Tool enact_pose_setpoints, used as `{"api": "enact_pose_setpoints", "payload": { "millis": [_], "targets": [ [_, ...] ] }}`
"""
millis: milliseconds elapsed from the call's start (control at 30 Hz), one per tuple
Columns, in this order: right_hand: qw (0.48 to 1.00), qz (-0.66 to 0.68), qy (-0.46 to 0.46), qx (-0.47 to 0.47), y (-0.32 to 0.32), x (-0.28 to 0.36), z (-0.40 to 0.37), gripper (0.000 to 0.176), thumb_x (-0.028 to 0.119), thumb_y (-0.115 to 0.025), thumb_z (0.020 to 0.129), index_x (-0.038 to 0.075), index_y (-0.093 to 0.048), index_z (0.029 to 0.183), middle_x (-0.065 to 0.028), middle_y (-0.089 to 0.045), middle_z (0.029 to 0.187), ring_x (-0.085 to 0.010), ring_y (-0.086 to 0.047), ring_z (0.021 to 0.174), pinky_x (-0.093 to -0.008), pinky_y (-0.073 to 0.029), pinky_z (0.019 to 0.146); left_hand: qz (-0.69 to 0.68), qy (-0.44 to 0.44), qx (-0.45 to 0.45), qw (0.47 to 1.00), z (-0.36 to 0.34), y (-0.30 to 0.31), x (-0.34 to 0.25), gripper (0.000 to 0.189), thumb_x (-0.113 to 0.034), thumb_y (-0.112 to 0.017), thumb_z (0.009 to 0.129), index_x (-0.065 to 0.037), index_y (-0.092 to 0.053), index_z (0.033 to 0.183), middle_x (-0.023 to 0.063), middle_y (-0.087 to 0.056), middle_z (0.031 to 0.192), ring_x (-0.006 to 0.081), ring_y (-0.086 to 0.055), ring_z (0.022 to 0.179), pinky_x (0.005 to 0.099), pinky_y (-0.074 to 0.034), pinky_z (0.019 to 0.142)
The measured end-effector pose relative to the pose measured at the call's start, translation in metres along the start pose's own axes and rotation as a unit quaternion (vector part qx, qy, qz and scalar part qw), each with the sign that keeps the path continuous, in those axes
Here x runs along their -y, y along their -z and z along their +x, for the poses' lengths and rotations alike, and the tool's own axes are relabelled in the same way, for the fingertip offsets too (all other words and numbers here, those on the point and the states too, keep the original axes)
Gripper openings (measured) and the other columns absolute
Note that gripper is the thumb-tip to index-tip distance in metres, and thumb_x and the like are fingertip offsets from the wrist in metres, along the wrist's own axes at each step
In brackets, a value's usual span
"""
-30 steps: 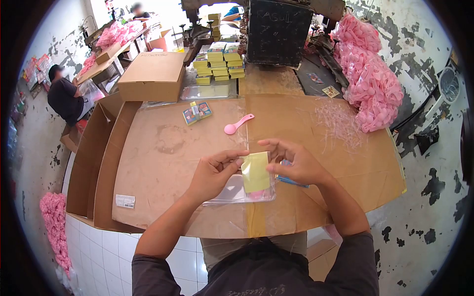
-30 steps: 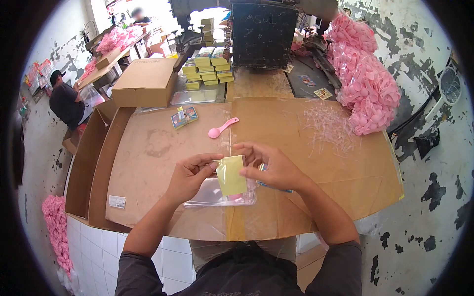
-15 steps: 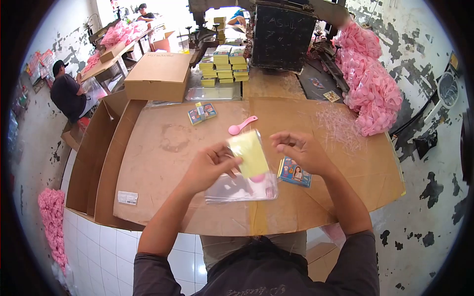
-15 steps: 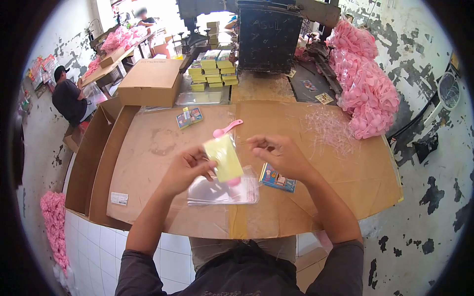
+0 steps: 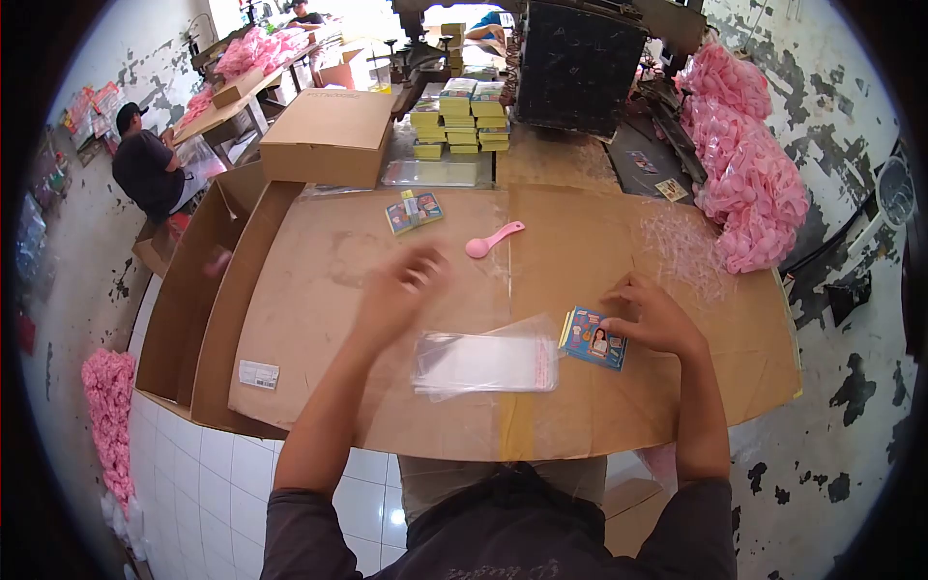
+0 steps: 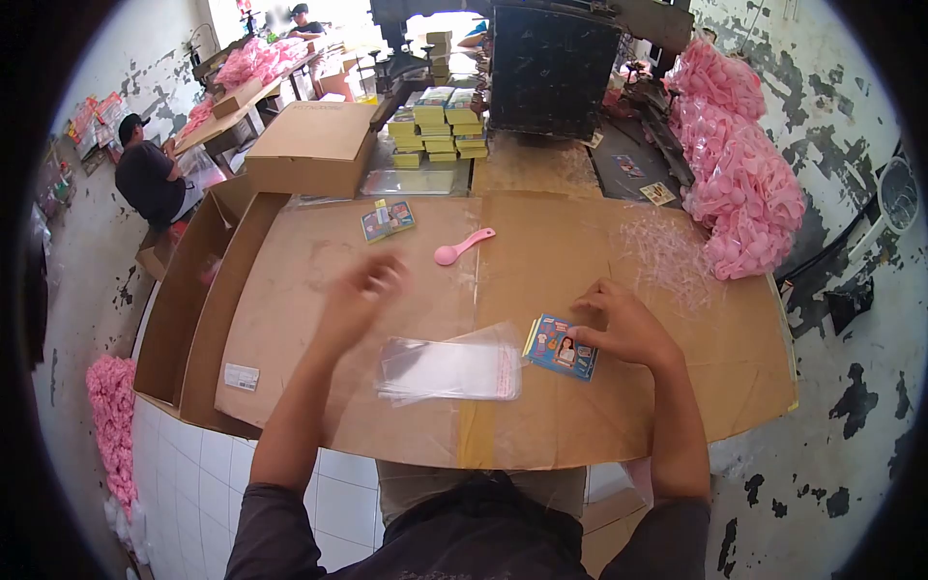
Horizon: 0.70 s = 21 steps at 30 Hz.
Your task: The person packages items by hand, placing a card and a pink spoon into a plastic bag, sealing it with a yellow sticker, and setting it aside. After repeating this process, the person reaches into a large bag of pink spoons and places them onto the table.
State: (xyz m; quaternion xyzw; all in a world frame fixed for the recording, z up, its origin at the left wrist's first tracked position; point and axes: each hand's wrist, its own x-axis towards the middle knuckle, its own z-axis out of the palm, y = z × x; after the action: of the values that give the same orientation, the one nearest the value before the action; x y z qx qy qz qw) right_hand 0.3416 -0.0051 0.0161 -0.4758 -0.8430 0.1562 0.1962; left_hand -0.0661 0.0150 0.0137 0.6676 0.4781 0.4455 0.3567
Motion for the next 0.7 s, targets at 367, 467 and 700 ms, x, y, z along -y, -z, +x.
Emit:
{"api": "enact_pose_setpoints", "payload": {
  "millis": [367,467,700],
  "targets": [
    [0.967,0.222,-0.116,0.04,0.0,0.0,0.0,0.019,0.008,-0.083,0.084,0.004,-0.072,0.099,-0.0005,-0.066,0.086,-0.0101,-0.059,0.079,-0.0285,-0.048,0.071,0.108,-0.033,0.184,0.977,-0.022,-0.051,-0.004,0.03,-0.015,-0.085,0.084,-0.004,-0.072,0.109,0.0081,-0.068,0.098,0.0204,-0.067,0.092,0.0338,-0.054,0.081],
    [0.956,0.253,-0.146,0.033,0.002,0.0,0.0,0.018,0.012,-0.084,0.085,0.006,-0.073,0.099,0.0031,-0.066,0.083,-0.0064,-0.056,0.079,-0.0256,-0.043,0.068,0.02,0.017,0.165,0.986,-0.022,-0.052,0.003,0.025,-0.012,-0.083,0.086,-0.003,-0.073,0.107,0.0084,-0.072,0.095,0.0169,-0.068,0.086,0.0317,-0.054,0.079],
    [0.966,0.248,-0.055,-0.047,0.002,0.015,-0.002,0.014,0.011,-0.076,0.092,0.004,-0.073,0.103,-0.0021,-0.072,0.092,-0.0109,-0.063,0.085,-0.0285,-0.049,0.076,0.095,0.018,0.173,0.98,-0.021,-0.045,-0.017,0.014,-0.012,-0.076,0.09,-0.001,-0.075,0.1,0.0113,-0.076,0.094,0.0213,-0.072,0.085,0.0349,-0.057,0.079]
  ]
}}
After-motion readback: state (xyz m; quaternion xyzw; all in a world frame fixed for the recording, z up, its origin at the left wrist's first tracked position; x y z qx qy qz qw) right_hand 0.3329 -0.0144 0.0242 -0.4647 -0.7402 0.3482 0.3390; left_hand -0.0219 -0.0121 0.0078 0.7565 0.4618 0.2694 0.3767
